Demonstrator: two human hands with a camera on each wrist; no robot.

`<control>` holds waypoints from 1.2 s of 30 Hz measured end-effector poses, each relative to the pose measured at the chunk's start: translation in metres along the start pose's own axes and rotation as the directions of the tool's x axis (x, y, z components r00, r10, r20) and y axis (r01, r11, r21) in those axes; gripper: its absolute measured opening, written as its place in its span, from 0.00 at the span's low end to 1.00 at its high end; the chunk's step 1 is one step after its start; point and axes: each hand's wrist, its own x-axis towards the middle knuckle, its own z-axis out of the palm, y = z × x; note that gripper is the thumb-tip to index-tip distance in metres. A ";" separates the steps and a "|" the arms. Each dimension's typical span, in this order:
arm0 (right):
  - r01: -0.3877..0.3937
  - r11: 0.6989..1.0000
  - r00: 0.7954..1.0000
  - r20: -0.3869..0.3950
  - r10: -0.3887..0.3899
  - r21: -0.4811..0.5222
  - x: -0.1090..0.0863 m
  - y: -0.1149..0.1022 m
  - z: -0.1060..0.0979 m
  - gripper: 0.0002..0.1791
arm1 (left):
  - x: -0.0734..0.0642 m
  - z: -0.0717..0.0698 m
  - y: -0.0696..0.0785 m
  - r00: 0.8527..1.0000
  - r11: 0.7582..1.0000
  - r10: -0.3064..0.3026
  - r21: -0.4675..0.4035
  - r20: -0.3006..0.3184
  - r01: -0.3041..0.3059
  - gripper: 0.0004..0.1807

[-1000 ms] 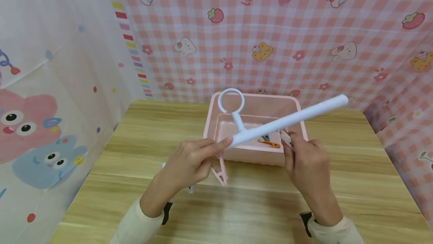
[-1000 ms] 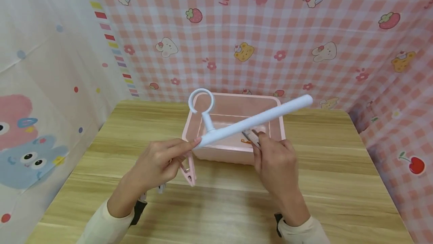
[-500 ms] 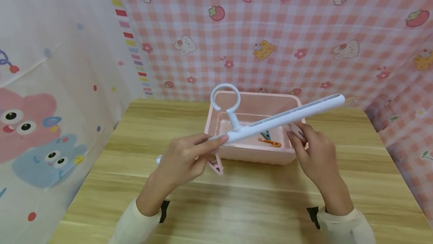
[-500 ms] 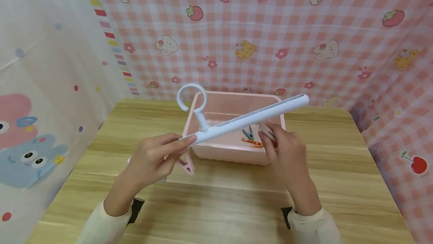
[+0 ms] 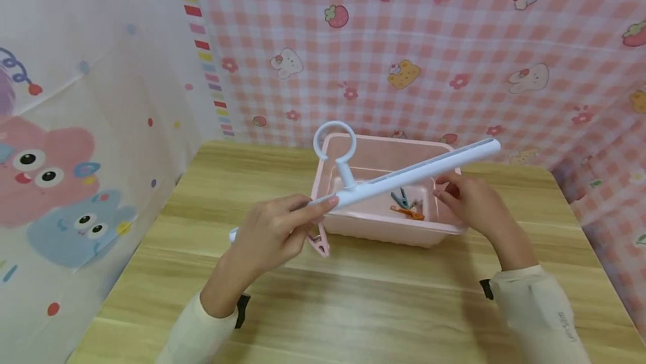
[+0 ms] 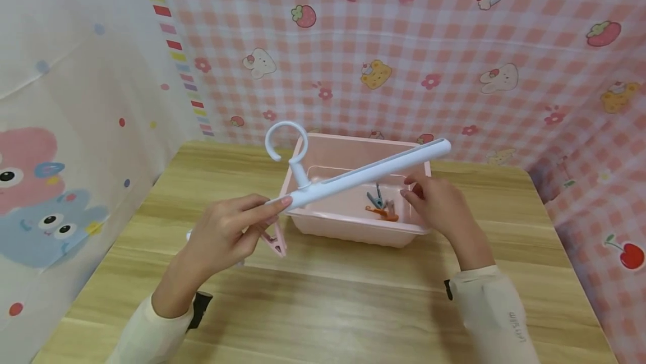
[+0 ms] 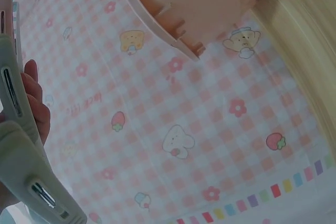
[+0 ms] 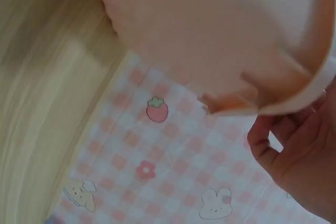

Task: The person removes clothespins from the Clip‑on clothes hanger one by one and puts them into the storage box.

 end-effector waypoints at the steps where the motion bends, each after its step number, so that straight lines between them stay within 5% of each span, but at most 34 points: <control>1: -0.005 1.000 1.000 0.004 0.005 0.012 -0.001 0.000 -0.003 0.13 | 0.000 0.000 0.000 1.000 1.000 -0.001 0.004 0.006 0.001 0.33; 3: 0.015 0.999 1.000 -0.007 -0.014 0.030 -0.004 -0.003 -0.009 0.12 | 0.000 0.000 0.000 1.000 1.000 -0.003 0.011 0.018 0.003 0.32; 6: 0.149 0.988 0.988 -0.033 -0.148 0.046 -0.015 -0.020 -0.021 0.08 | 0.000 -0.001 -0.001 0.999 1.000 0.001 0.017 0.041 -0.002 0.32; 9: 0.359 0.927 0.933 -0.003 -0.361 0.108 -0.030 -0.048 -0.036 0.10 | 0.001 -0.002 -0.003 0.998 0.999 0.020 0.024 0.063 -0.022 0.32; 11: 0.520 0.842 0.853 -0.027 -0.522 0.147 -0.037 -0.069 -0.045 0.08 | 0.003 -0.002 -0.003 0.997 0.999 0.031 0.021 0.076 -0.033 0.31; 14: 0.728 0.685 0.675 -0.171 -0.717 0.001 -0.036 -0.098 -0.053 0.10 | 0.005 -0.002 -0.004 0.995 0.999 0.041 0.022 0.093 -0.044 0.31; 16: 0.758 0.618 0.563 -0.269 -0.781 -0.208 -0.029 -0.111 -0.054 0.16 | 0.007 -0.001 -0.003 0.994 0.998 0.045 0.028 0.105 -0.048 0.32; 18: 0.729 0.588 0.511 -0.293 -0.808 -0.351 -0.021 -0.118 -0.052 0.18 | 0.007 0.000 -0.001 0.992 0.998 0.050 0.038 0.119 -0.055 0.34; 20: 0.724 0.576 0.518 -0.253 -0.817 -0.379 -0.013 -0.119 -0.048 0.19 | 0.007 0.001 0.001 0.990 0.997 0.060 0.046 0.130 -0.067 0.35; 24: 0.747 0.620 0.604 -0.142 -0.784 -0.242 -0.006 -0.111 -0.038 0.13 | 0.007 0.003 0.005 0.987 0.996 0.063 0.048 0.151 -0.071 0.33; 27: 0.740 0.657 0.646 -0.117 -0.754 -0.145 -0.005 -0.105 -0.035 0.19 | 0.007 0.003 0.007 0.984 0.996 0.055 0.063 0.169 -0.067 0.31; 30: 0.740 0.668 0.657 -0.130 -0.743 -0.080 -0.003 -0.101 -0.033 0.21 | 0.007 0.002 0.008 0.981 0.996 0.049 0.070 0.186 -0.063 0.29; 33: 0.746 0.664 0.651 -0.153 -0.743 -0.052 -0.004 -0.100 -0.033 0.11 | 0.009 0.000 0.010 0.982 0.998 0.047 0.043 0.183 -0.056 0.25; 36: 0.743 0.666 0.646 -0.193 -0.739 -0.063 -0.006 -0.098 -0.034 0.15 | 0.014 -0.009 0.011 0.992 0.999 0.039 0.009 0.119 -0.041 0.18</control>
